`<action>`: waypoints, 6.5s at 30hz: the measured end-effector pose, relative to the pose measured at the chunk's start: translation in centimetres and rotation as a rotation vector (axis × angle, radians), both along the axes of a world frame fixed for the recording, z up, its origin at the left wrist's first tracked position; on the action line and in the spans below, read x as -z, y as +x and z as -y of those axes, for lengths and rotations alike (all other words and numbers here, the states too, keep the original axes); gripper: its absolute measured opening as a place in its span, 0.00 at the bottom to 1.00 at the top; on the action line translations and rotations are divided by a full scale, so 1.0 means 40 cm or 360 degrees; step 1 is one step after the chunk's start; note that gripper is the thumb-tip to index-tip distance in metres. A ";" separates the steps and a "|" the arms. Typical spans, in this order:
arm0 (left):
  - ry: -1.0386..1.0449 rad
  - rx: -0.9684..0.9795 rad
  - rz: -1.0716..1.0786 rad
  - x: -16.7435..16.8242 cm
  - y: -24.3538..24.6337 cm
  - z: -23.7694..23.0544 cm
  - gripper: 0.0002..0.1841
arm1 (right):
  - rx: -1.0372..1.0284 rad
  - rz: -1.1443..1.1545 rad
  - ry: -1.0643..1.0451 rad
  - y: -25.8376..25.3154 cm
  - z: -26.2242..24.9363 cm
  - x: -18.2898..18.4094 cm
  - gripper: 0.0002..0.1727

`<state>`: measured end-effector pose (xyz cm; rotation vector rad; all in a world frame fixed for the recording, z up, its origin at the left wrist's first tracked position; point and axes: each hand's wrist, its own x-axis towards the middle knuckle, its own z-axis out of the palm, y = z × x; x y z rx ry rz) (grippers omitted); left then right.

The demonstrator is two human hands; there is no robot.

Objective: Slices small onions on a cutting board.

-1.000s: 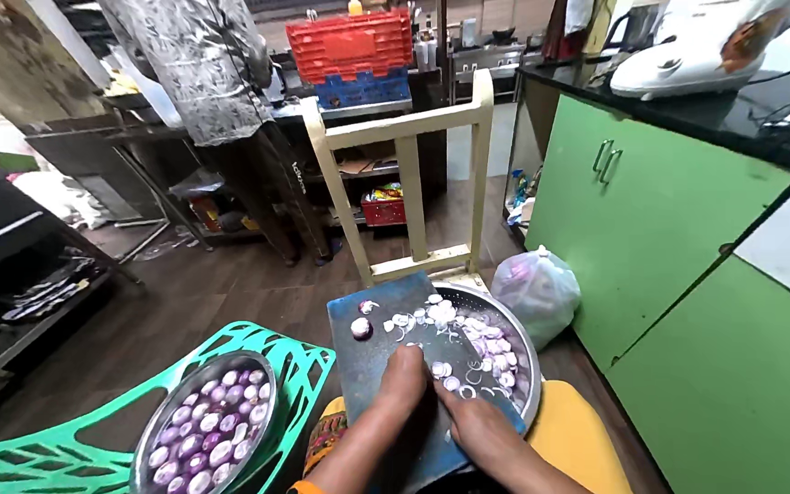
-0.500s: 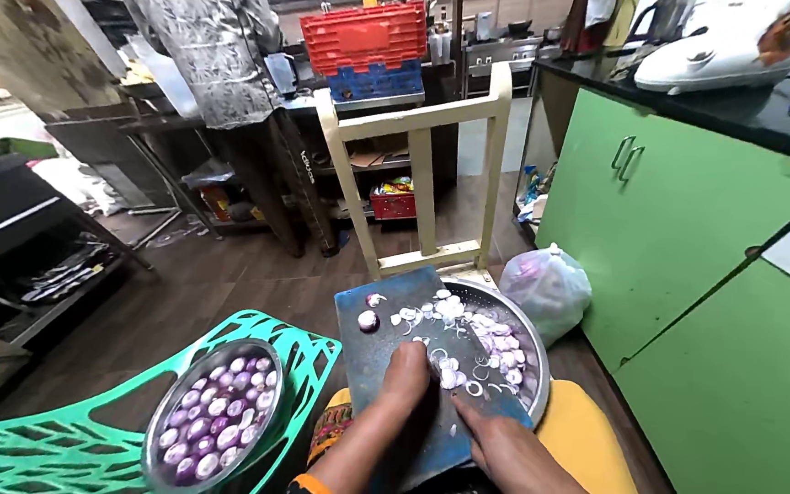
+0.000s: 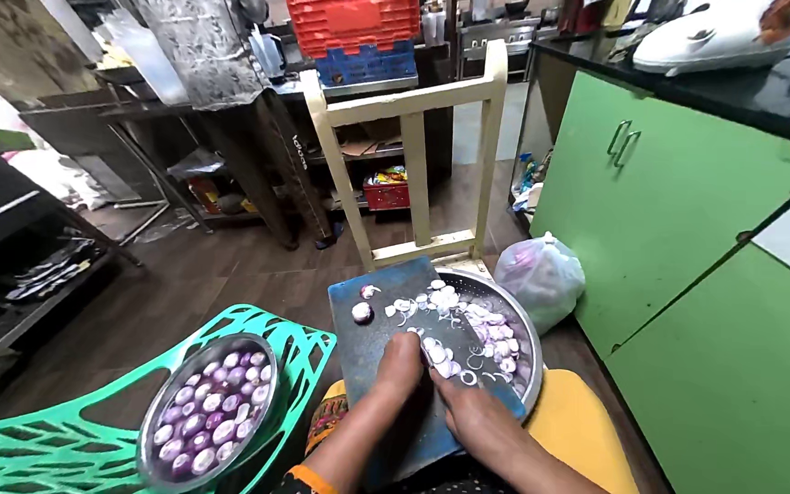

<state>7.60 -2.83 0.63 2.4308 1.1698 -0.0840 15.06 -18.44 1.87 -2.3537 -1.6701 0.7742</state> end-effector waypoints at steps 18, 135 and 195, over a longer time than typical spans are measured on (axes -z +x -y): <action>-0.0045 0.0003 0.0011 0.011 -0.020 -0.002 0.07 | -0.0030 -0.0006 -0.0089 0.005 0.027 0.048 0.38; 0.0021 -0.0027 -0.0040 0.031 -0.014 0.042 0.05 | -0.0091 -0.0031 -0.0061 0.018 0.077 0.003 0.38; 0.0262 -0.0416 0.0060 -0.040 -0.043 -0.247 0.24 | 0.0048 -0.0216 0.0050 0.110 0.036 0.069 0.39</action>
